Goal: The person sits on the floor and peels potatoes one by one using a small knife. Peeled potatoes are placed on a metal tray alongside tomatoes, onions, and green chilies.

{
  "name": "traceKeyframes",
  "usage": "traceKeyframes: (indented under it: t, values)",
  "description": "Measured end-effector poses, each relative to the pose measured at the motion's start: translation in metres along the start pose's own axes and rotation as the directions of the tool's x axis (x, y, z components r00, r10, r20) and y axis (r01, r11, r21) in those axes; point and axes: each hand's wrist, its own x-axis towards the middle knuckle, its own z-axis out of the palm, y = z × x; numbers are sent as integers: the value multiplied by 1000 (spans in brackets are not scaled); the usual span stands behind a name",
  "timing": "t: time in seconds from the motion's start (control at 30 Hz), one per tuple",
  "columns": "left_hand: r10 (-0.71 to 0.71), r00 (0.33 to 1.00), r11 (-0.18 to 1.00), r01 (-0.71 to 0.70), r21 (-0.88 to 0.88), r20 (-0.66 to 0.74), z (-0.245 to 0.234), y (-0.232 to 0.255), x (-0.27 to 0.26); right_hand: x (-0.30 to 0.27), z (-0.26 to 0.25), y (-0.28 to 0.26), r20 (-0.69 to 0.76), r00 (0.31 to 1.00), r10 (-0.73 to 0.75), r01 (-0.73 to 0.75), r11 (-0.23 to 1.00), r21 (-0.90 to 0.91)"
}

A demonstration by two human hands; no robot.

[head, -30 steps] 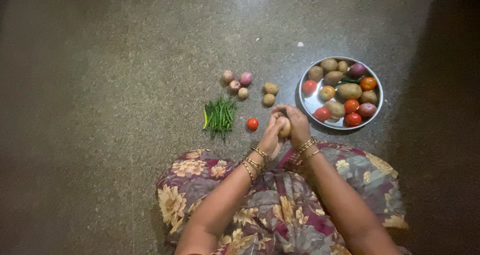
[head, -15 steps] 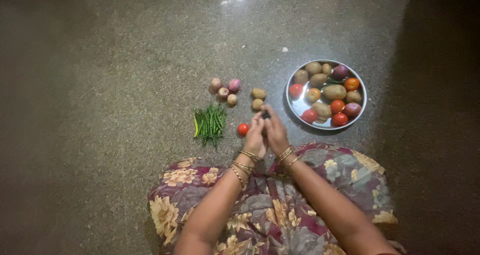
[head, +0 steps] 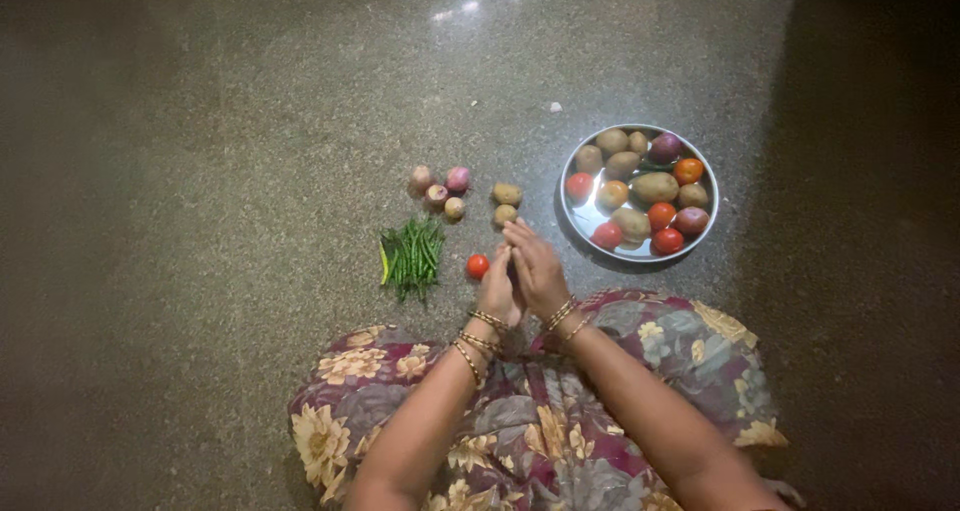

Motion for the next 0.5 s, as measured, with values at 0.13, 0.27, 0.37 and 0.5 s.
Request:
traceKeyframes:
  t: [0.13, 0.27, 0.37, 0.5]
  values:
    - [-95, 995, 990, 93, 107, 11, 5, -6, -7, 5, 3, 36, 35, 959, 282, -278, 905, 323]
    - [-44, 993, 917, -5, 399, 113, 7, -19, -7, 14, -2, 70, 223, 801, 555, -541, 512, 668]
    - [-54, 995, 870, 6, 493, 84, 6, -21, -6, 11, -2, 75, 257, 732, 631, -569, 358, 741]
    - [-56, 994, 925, 18, 380, 89, -3, -22, 2, 7, 7, 72, 105, 839, 534, -453, 578, 679]
